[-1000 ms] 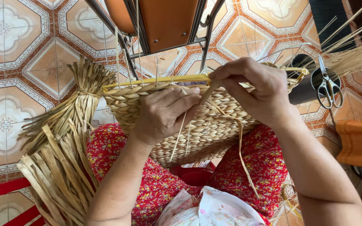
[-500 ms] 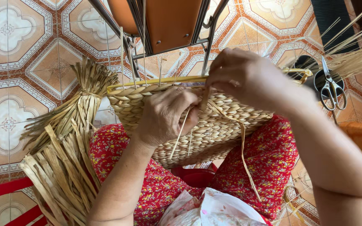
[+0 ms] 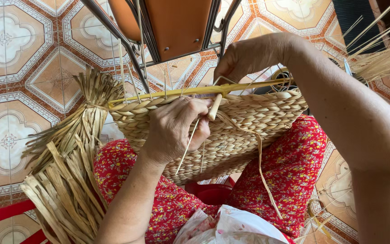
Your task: The person weaves a basket by hand, interlacing dried palm leaves through a vertical frame. They repeatedly pull strands through the weave, adjust tension, and occasionally use a metal rod to tighten the structure.
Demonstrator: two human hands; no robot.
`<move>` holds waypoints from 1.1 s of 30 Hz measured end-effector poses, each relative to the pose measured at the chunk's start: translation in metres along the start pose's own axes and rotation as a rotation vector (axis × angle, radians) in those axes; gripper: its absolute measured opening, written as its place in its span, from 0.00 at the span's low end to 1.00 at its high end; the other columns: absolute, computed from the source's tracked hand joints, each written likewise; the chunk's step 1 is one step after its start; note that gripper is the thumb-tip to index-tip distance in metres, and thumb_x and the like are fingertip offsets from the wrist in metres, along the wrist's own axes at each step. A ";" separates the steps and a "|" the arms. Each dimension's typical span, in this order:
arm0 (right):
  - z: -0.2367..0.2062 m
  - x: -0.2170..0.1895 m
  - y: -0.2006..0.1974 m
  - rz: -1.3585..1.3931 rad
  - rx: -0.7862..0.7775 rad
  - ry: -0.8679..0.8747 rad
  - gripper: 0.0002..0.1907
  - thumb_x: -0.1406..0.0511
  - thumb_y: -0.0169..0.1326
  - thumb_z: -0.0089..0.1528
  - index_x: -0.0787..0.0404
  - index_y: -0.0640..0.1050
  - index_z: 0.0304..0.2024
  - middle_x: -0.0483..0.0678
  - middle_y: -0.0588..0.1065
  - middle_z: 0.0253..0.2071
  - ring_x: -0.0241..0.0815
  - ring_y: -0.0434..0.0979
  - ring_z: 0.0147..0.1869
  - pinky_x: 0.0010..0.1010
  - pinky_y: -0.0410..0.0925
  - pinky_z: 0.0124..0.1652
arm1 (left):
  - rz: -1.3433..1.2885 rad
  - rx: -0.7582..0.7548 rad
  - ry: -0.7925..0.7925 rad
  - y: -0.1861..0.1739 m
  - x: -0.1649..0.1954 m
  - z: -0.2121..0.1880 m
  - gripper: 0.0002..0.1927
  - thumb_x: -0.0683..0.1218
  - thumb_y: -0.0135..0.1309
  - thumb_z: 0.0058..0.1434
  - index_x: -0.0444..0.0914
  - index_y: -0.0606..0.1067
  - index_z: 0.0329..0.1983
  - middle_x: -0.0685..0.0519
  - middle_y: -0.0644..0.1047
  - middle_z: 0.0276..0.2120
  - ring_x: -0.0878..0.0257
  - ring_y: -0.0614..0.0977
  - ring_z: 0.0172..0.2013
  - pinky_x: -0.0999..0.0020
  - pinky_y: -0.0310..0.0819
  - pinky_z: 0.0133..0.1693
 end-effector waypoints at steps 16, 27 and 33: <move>-0.027 0.022 -0.014 -0.385 0.282 0.265 0.08 0.62 0.60 0.62 0.54 0.85 0.43 0.45 0.83 0.36 0.38 0.81 0.38 0.34 0.72 0.40 | 0.064 0.142 -0.004 0.014 -0.011 -0.007 0.15 0.37 0.62 0.67 0.39 0.70 0.52 0.52 0.82 0.41 0.63 0.85 0.34 0.68 0.81 0.36; -0.053 0.029 0.006 0.013 0.252 0.079 0.11 0.65 0.59 0.61 0.58 0.86 0.44 0.45 0.85 0.33 0.34 0.80 0.35 0.30 0.74 0.38 | 0.018 0.267 -0.053 0.020 -0.004 -0.018 0.11 0.40 0.64 0.64 0.38 0.73 0.44 0.49 0.80 0.37 0.64 0.79 0.28 0.70 0.77 0.30; -0.063 0.034 0.006 0.087 0.251 -0.132 0.14 0.63 0.54 0.64 0.60 0.83 0.49 0.44 0.85 0.38 0.31 0.81 0.40 0.27 0.74 0.44 | 0.193 0.083 -0.071 0.046 0.025 0.008 0.10 0.35 0.59 0.66 0.35 0.77 0.50 0.52 0.78 0.40 0.65 0.83 0.31 0.71 0.82 0.33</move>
Point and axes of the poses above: each hand's wrist, its own z-axis towards the middle knuckle, its own y-axis out of the palm, x = y × z, the point moved 5 cm from there along z, towards the middle knuckle
